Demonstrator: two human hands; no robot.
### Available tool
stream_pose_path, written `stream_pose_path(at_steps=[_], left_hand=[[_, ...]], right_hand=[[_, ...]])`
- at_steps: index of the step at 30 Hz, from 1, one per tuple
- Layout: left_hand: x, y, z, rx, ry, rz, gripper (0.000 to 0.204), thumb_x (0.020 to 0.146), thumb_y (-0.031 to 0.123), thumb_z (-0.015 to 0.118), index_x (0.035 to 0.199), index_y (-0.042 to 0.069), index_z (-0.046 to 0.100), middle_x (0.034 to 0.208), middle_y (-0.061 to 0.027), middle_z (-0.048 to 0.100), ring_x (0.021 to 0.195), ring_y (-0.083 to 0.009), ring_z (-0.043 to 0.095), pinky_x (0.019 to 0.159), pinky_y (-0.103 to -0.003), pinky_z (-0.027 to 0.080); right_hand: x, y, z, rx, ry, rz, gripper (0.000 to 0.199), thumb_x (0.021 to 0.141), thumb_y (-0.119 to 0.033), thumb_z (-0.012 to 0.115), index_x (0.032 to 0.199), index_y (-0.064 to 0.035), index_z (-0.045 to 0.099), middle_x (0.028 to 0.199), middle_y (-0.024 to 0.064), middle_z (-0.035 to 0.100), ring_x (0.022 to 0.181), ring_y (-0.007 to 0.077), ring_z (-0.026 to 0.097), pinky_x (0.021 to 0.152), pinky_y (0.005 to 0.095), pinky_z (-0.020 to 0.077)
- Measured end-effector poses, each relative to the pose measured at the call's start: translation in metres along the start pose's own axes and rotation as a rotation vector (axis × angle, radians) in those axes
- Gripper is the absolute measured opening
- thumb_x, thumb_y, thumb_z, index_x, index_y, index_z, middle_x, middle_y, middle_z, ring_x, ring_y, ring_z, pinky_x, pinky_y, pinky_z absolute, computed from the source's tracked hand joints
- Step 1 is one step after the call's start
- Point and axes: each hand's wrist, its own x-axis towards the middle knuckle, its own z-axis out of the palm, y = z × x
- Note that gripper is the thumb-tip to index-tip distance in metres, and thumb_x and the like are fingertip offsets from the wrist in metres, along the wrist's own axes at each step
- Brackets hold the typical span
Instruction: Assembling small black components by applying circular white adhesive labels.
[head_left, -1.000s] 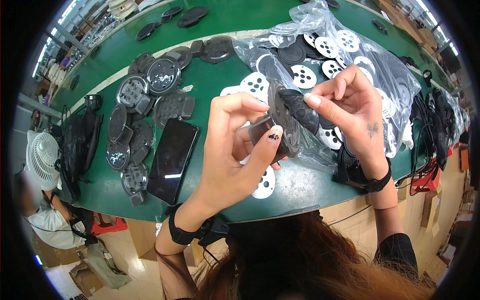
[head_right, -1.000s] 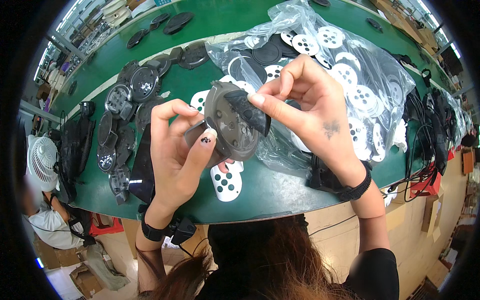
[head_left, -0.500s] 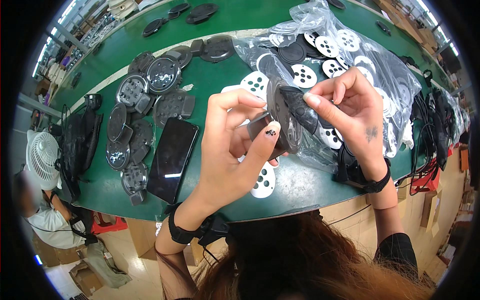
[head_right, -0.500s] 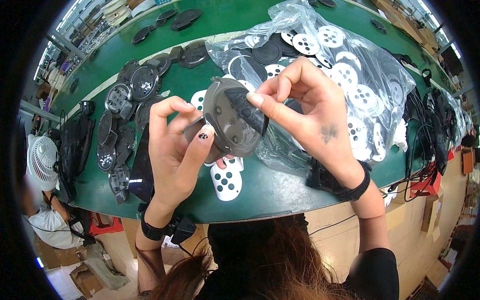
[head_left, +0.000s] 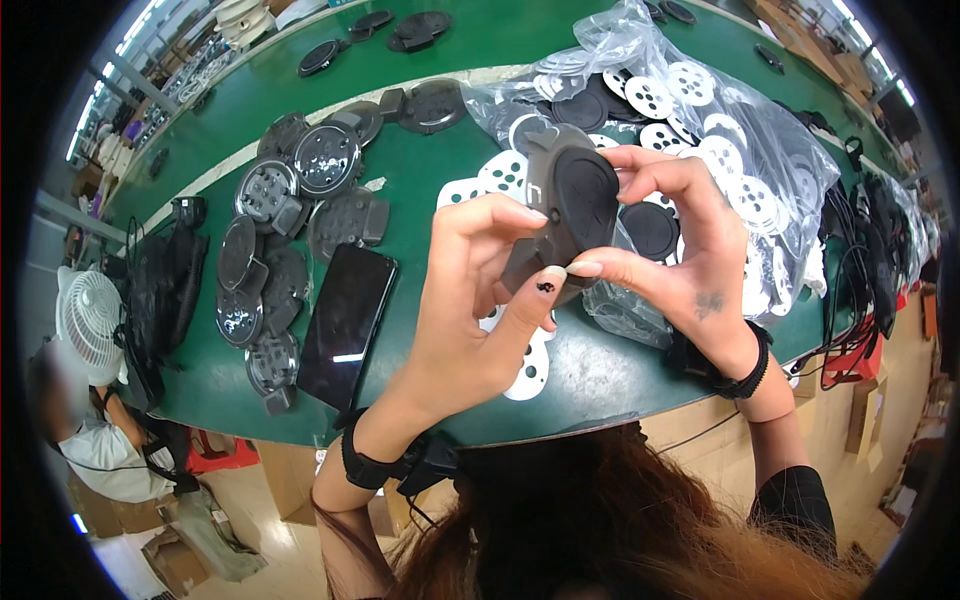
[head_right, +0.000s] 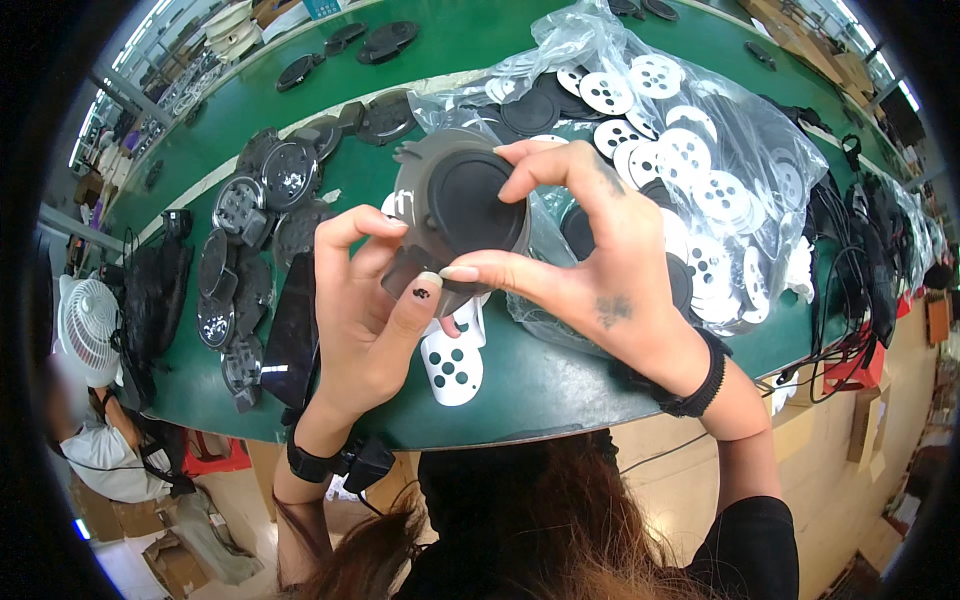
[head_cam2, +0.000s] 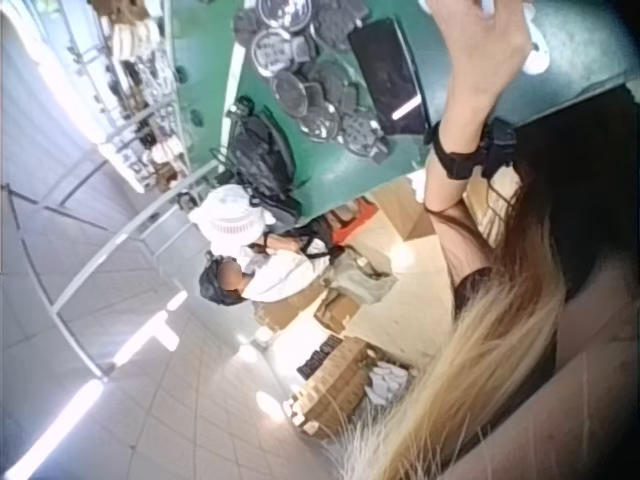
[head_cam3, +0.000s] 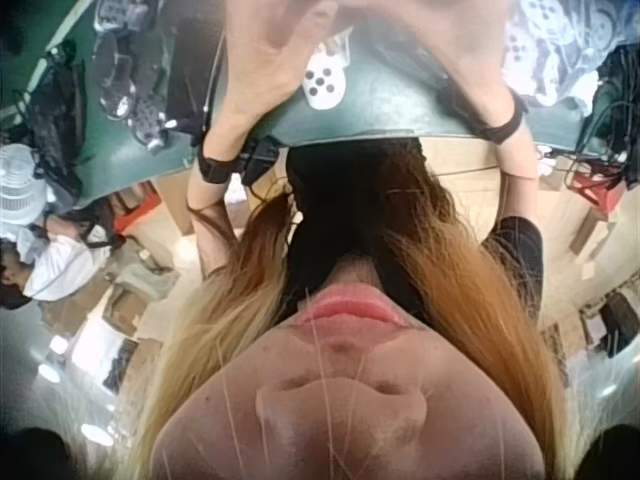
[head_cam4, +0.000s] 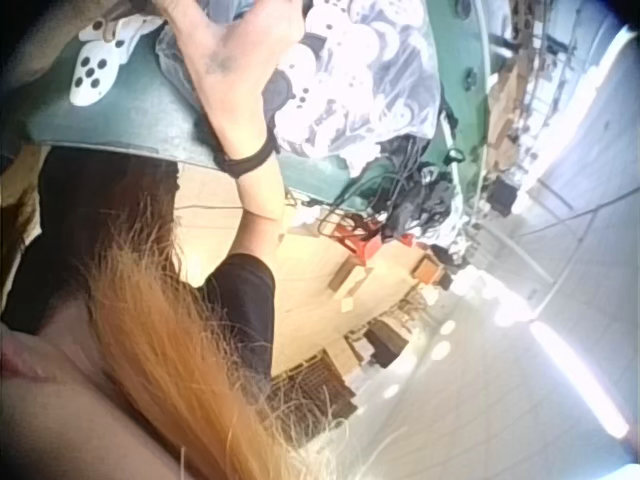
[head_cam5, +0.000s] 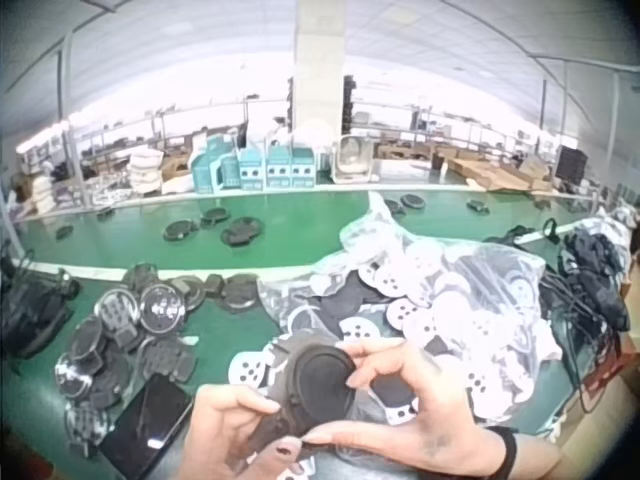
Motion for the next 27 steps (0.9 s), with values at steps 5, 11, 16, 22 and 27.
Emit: stream_pose_path(at_steps=[5,11,16,22,27], left_hand=[[0.005,0.001,-0.006,-0.143,0.034,0.026,0.040,0.090,0.008,0.049,0.119,0.004,0.022,0.112,-0.0195,0.046,0.090,-0.0188,0.056,0.057,-0.025,0.051],[0.006,0.015,-0.003,-0.462,0.130,-0.167,0.054,0.091,0.013,0.046,0.131,0.004,0.011,0.114,-0.0197,0.046,0.085,-0.0209,0.058,0.060,-0.031,0.053],[0.005,0.018,-0.004,-0.089,0.108,-0.234,0.034,0.087,0.005,0.051,0.117,-0.006,0.042,0.101,-0.0127,0.054,0.076,-0.0119,0.058,0.052,-0.023,0.051],[0.004,0.017,-0.007,-0.247,0.154,-0.313,0.038,0.088,0.006,0.050,0.122,-0.003,0.037,0.101,-0.0140,0.054,0.075,-0.0149,0.059,0.052,-0.026,0.052],[0.002,0.001,-0.014,-0.621,0.180,-0.454,0.058,0.093,0.024,0.046,0.136,0.006,0.011,0.117,-0.0210,0.045,0.092,-0.0299,0.058,0.069,-0.038,0.051]], right_hand=[[0.004,-0.004,0.001,0.005,0.158,0.005,0.048,0.066,-0.019,0.079,0.104,-0.0036,0.055,0.109,0.0160,0.059,0.101,0.0259,0.058,0.087,0.0336,0.0439],[0.010,-0.008,-0.010,0.716,-0.088,0.627,0.032,0.082,-0.006,0.063,0.110,0.0011,0.048,0.082,0.0076,0.063,0.069,0.0098,0.060,0.060,0.0219,0.0497],[0.012,-0.015,-0.009,0.721,-0.152,0.557,0.028,0.083,-0.009,0.062,0.105,0.0011,0.048,0.082,0.0077,0.063,0.068,0.0101,0.060,0.056,0.0231,0.0508],[0.035,-0.020,-0.022,0.624,-0.584,0.712,0.029,0.089,-0.023,0.056,0.094,0.0063,0.056,0.070,0.0107,0.063,0.051,0.0142,0.062,0.047,0.0212,0.0489],[0.101,0.026,-0.025,0.581,-0.453,0.642,0.034,0.089,-0.029,0.055,0.095,0.0049,0.055,0.073,0.0160,0.065,0.054,0.0165,0.064,0.049,0.0220,0.0522]])
